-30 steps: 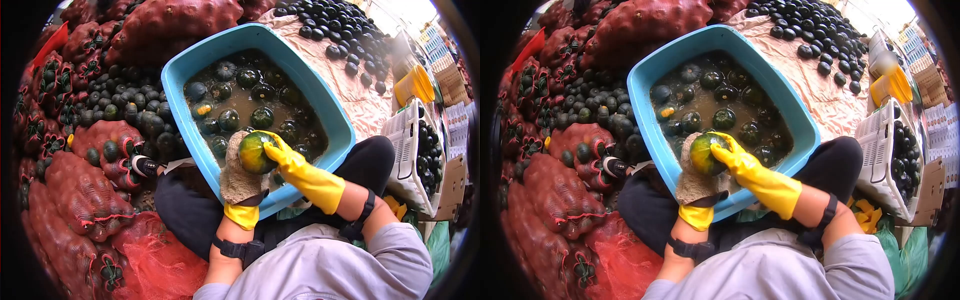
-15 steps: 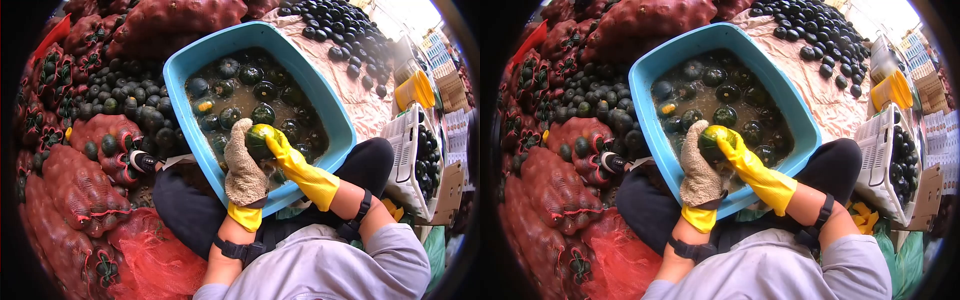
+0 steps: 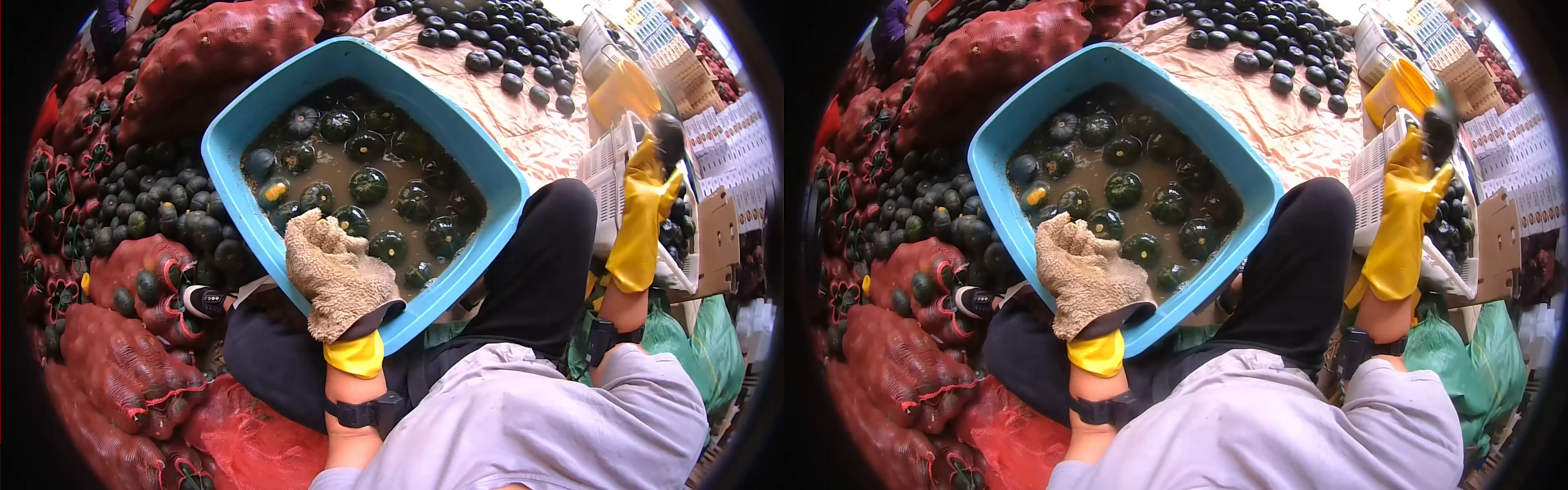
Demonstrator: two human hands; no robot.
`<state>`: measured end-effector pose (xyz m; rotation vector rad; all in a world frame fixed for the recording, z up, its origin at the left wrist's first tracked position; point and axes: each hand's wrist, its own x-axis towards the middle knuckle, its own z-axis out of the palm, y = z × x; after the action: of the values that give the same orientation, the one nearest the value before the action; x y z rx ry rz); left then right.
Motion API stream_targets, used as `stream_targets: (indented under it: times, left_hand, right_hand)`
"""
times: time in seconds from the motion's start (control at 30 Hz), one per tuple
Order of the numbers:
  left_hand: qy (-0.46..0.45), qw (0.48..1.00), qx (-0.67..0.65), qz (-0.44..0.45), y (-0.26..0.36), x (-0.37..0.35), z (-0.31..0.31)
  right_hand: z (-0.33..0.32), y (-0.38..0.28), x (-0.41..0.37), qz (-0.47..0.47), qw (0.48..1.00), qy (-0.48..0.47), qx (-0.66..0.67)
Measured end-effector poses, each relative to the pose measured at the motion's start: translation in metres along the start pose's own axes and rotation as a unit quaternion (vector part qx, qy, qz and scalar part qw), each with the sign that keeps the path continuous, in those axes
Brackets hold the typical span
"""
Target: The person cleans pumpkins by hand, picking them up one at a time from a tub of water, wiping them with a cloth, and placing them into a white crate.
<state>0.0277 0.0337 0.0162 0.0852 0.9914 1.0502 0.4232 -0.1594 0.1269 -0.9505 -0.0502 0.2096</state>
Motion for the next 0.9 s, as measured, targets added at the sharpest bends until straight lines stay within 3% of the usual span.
stream_targets:
  times: [0.03,0.1,0.13,0.17,0.2,0.27,0.3,0.37,0.4,0.53,0.63,0.67,0.73,0.77,0.8,0.83,0.87,0.9]
  left_hand:
    - [0.002,1.000,0.010,-0.008,-0.002,0.003,-0.002]
    - [0.003,0.999,0.027,-0.019,-0.008,0.011,-0.005]
    - [0.005,0.999,0.034,-0.023,-0.011,0.013,-0.005]
    - [0.006,0.999,0.036,-0.024,-0.014,0.018,-0.004]
    - [0.006,0.999,0.038,-0.022,-0.016,0.021,-0.003]
    - [0.009,0.999,0.038,-0.017,-0.017,0.028,-0.004]
    - [0.007,0.999,0.037,-0.016,-0.018,0.033,-0.006]
    - [-0.033,0.998,0.022,-0.043,-0.022,0.068,-0.030]
    - [-0.016,0.999,0.031,-0.018,-0.020,0.061,-0.027]
    - [0.036,0.998,0.038,0.038,-0.020,0.027,0.003]
    - [0.041,0.999,0.003,-0.004,-0.022,0.047,-0.010]
    - [0.039,0.999,0.001,-0.010,-0.022,0.045,-0.008]
    - [0.039,0.999,0.000,-0.025,-0.019,0.033,0.000]
    - [-0.029,0.982,0.146,0.114,-0.019,0.025,-0.001]
    - [-0.096,0.920,0.285,0.251,-0.020,0.014,-0.006]
    - [-0.158,0.815,0.411,0.377,-0.022,0.004,-0.012]
    - [-0.186,0.710,0.513,0.445,-0.023,-0.001,-0.016]
    - [-0.200,0.591,0.584,0.520,-0.025,-0.005,-0.019]
  right_hand:
    - [0.009,0.003,-0.011,-0.111,0.963,-0.006,-0.248]
    - [0.012,0.036,-0.024,-0.142,0.866,-0.198,-0.436]
    - [-0.007,0.081,-0.018,-0.066,0.842,-0.378,-0.378]
    - [-0.008,0.112,-0.020,0.010,0.781,-0.546,-0.303]
    - [0.054,0.085,-0.099,0.045,0.617,-0.566,-0.545]
    - [0.036,0.176,-0.109,0.017,0.335,-0.661,-0.671]
    - [0.026,0.204,-0.118,0.002,0.251,-0.664,-0.705]
    - [0.007,0.270,-0.130,0.005,0.131,-0.645,-0.753]
    - [0.000,0.298,-0.131,0.022,0.096,-0.627,-0.773]
    - [0.014,0.306,-0.120,0.067,0.121,-0.647,-0.750]
    - [0.015,0.306,-0.103,0.110,0.140,-0.655,-0.735]
    - [0.027,0.272,-0.100,0.244,0.269,-0.610,-0.705]
    - [0.042,0.225,-0.107,0.352,0.477,-0.583,-0.555]
    - [0.041,0.220,-0.114,0.345,0.552,-0.610,-0.451]
    - [0.040,0.216,-0.125,0.331,0.617,-0.629,-0.338]
    - [0.050,0.202,-0.152,0.355,0.654,-0.619,-0.252]
    - [0.044,0.217,-0.170,0.226,0.643,-0.670,-0.292]
    - [0.049,0.213,-0.208,-0.004,0.657,-0.645,-0.390]
